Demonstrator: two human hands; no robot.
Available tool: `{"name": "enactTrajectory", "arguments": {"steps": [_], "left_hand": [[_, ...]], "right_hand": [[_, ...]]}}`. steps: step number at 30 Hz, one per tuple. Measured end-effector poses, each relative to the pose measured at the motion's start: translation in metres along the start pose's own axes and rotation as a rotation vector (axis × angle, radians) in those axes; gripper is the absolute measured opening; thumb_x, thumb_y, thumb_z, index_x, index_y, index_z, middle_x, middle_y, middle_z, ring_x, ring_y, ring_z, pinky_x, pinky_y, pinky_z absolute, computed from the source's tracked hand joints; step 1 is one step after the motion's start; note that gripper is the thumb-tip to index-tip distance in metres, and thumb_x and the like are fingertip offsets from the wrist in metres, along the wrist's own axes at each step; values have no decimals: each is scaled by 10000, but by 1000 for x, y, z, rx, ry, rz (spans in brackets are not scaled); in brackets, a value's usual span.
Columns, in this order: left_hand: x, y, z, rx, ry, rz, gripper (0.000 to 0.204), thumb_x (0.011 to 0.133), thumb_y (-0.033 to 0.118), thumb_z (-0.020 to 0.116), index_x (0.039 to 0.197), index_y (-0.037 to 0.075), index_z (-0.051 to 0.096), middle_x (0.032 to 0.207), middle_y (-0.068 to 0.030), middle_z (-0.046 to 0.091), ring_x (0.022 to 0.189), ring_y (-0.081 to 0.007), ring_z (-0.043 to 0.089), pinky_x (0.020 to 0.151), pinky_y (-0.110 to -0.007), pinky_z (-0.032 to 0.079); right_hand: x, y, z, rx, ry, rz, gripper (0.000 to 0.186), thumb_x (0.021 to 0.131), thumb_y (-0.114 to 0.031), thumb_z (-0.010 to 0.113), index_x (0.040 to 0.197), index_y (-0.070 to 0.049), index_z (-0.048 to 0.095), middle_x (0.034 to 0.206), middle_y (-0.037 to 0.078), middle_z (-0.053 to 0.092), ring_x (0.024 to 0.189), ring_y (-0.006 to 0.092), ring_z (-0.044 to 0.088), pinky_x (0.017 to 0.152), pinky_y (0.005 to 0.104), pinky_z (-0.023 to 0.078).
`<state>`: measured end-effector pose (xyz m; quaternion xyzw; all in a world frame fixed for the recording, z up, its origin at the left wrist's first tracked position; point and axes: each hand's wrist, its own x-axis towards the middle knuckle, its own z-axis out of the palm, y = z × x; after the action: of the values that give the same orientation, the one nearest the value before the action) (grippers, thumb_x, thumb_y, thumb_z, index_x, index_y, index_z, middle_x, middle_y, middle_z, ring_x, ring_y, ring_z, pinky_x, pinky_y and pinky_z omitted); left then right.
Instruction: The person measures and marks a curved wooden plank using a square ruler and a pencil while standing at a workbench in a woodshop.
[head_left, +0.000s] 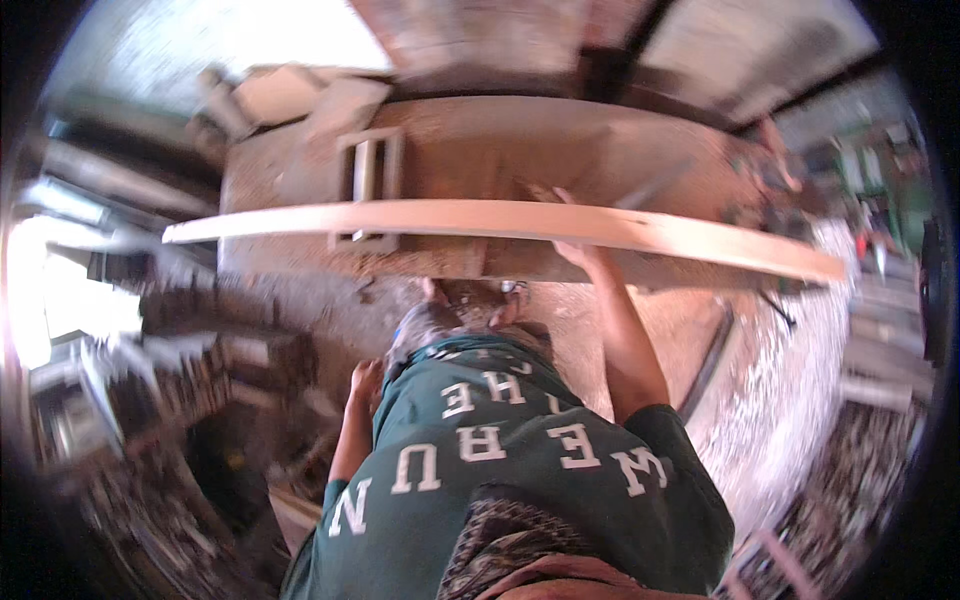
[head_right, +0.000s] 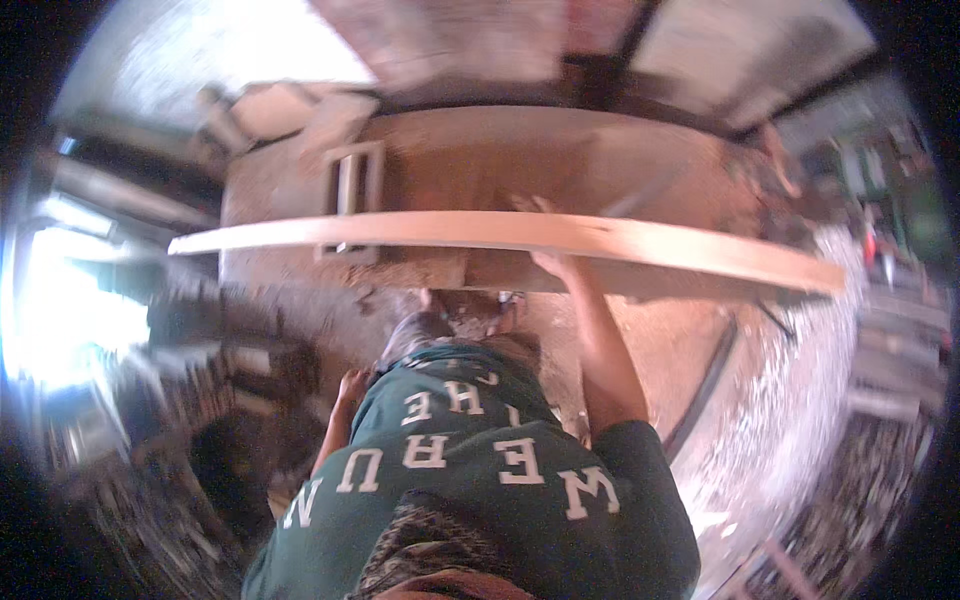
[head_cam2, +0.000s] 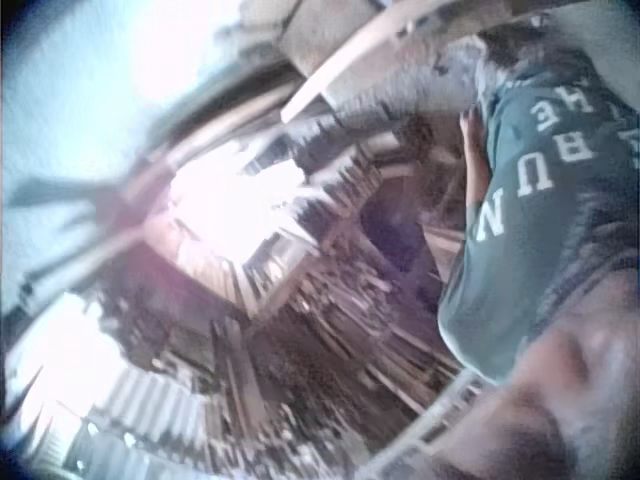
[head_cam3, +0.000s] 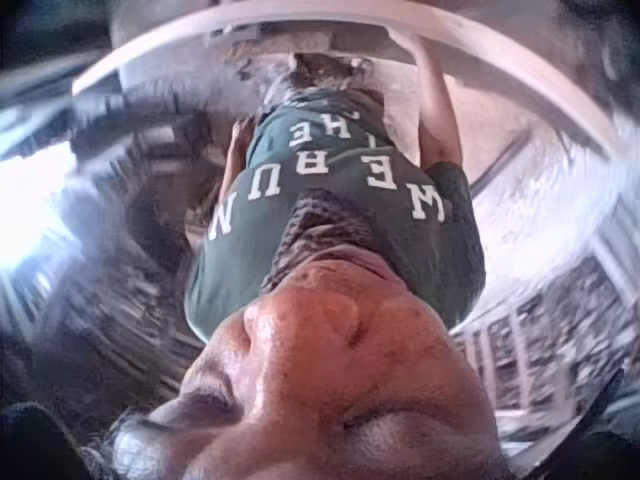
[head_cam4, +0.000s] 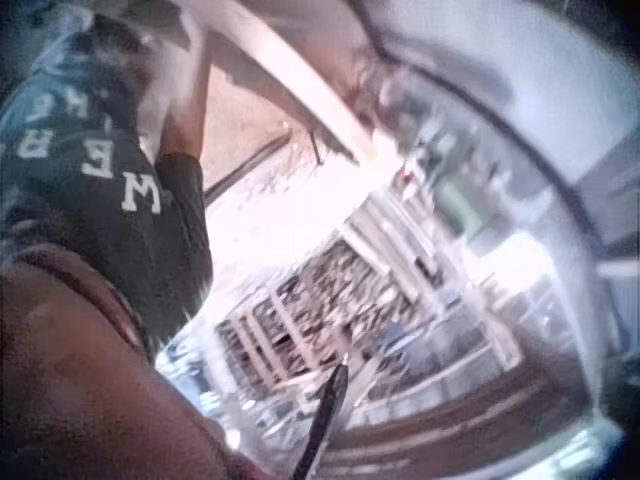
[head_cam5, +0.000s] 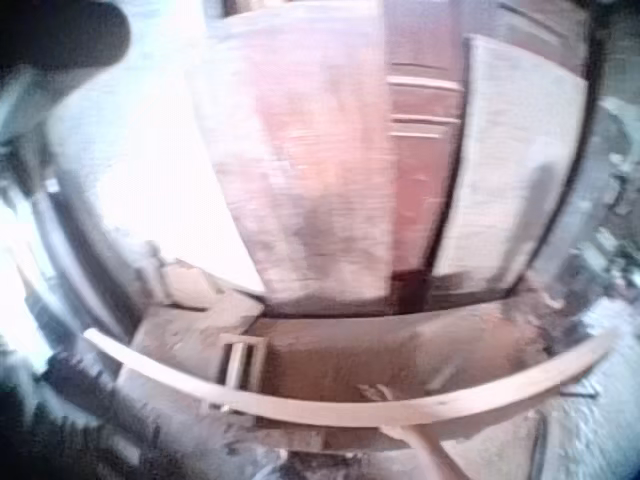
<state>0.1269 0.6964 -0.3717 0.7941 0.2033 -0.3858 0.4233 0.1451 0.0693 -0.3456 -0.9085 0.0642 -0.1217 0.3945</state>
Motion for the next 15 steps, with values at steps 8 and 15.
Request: {"name": "enactTrajectory", "arguments": {"steps": [8,15], "left_hand": [[6,-4,7,251,-222,14,312,976,354,697,1094,65,709,797,0,636,649,-106,572,535,-286,448],[25,10,-22,99,-135,148,311,979,363,694,1110,81,701,792,11,621,653,-93,569,527,-287,434]], "right_hand": [[-75,59,-100,-469,690,391,331,890,-310,745,1097,-54,705,1094,176,711,1081,389,652,967,491,497],[-68,104,-83,-422,676,272,285,906,-323,726,1067,-87,715,1046,144,708,1049,384,646,937,503,484]]}}
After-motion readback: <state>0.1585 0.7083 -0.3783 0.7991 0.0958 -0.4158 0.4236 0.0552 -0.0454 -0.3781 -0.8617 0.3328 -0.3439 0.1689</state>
